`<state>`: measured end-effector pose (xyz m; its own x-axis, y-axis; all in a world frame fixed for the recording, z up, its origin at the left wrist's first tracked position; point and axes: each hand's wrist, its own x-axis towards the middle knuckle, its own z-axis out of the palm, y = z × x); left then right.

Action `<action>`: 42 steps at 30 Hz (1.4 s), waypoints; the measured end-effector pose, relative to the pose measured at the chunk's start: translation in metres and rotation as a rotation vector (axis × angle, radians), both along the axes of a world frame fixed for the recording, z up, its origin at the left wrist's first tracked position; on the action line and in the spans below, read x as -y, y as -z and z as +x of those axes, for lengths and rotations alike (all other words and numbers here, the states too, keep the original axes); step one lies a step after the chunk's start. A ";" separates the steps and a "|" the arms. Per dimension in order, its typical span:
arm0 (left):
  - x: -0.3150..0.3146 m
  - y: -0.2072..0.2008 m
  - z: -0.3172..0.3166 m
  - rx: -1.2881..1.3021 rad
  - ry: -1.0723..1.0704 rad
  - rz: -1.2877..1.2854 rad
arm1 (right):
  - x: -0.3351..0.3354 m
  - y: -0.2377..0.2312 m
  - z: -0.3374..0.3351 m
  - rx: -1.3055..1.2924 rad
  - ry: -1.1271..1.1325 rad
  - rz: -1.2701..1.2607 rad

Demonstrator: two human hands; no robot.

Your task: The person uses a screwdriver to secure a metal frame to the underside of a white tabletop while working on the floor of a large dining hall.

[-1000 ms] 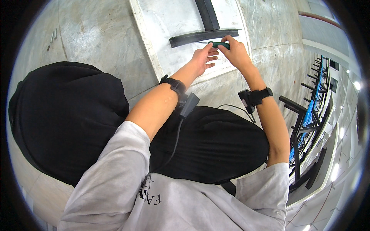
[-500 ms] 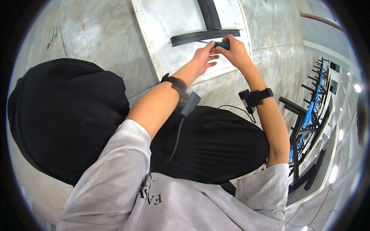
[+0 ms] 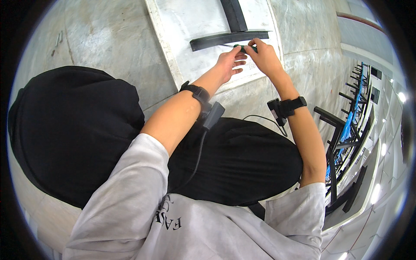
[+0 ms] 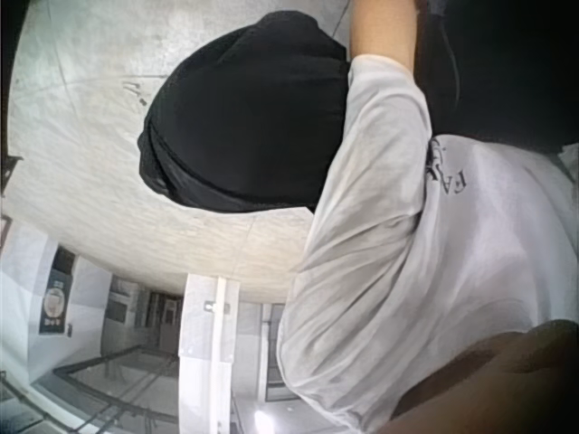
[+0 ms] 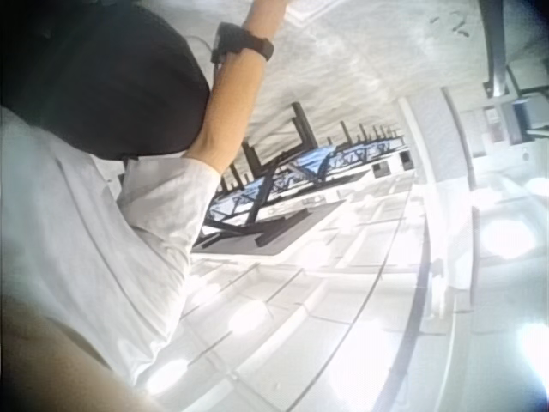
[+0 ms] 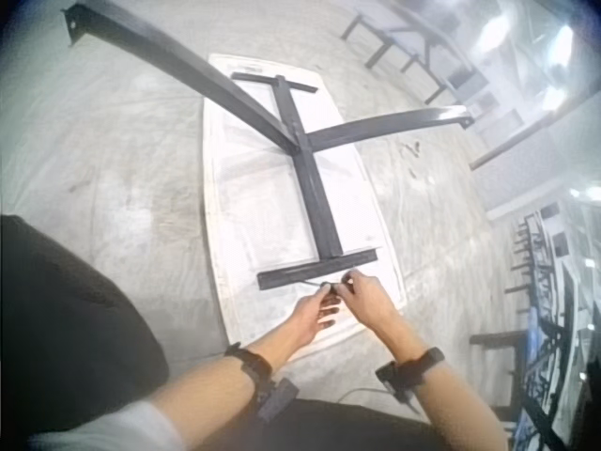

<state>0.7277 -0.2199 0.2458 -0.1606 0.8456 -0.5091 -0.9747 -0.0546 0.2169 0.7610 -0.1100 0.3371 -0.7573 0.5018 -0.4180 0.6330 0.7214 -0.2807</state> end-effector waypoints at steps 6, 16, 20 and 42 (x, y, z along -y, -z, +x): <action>0.000 0.002 -0.004 -0.019 -0.023 -0.003 | 0.006 -0.007 0.000 -0.267 -0.240 0.151; -0.001 0.006 -0.002 -0.017 -0.056 -0.036 | 0.014 -0.009 -0.001 -0.264 -0.103 0.012; 0.001 0.006 0.000 -0.018 -0.015 -0.014 | 0.012 -0.009 -0.002 -0.086 -0.045 0.036; 0.021 0.051 -0.006 0.014 -0.129 -0.334 | 0.004 -0.045 -0.001 -0.087 -0.131 0.012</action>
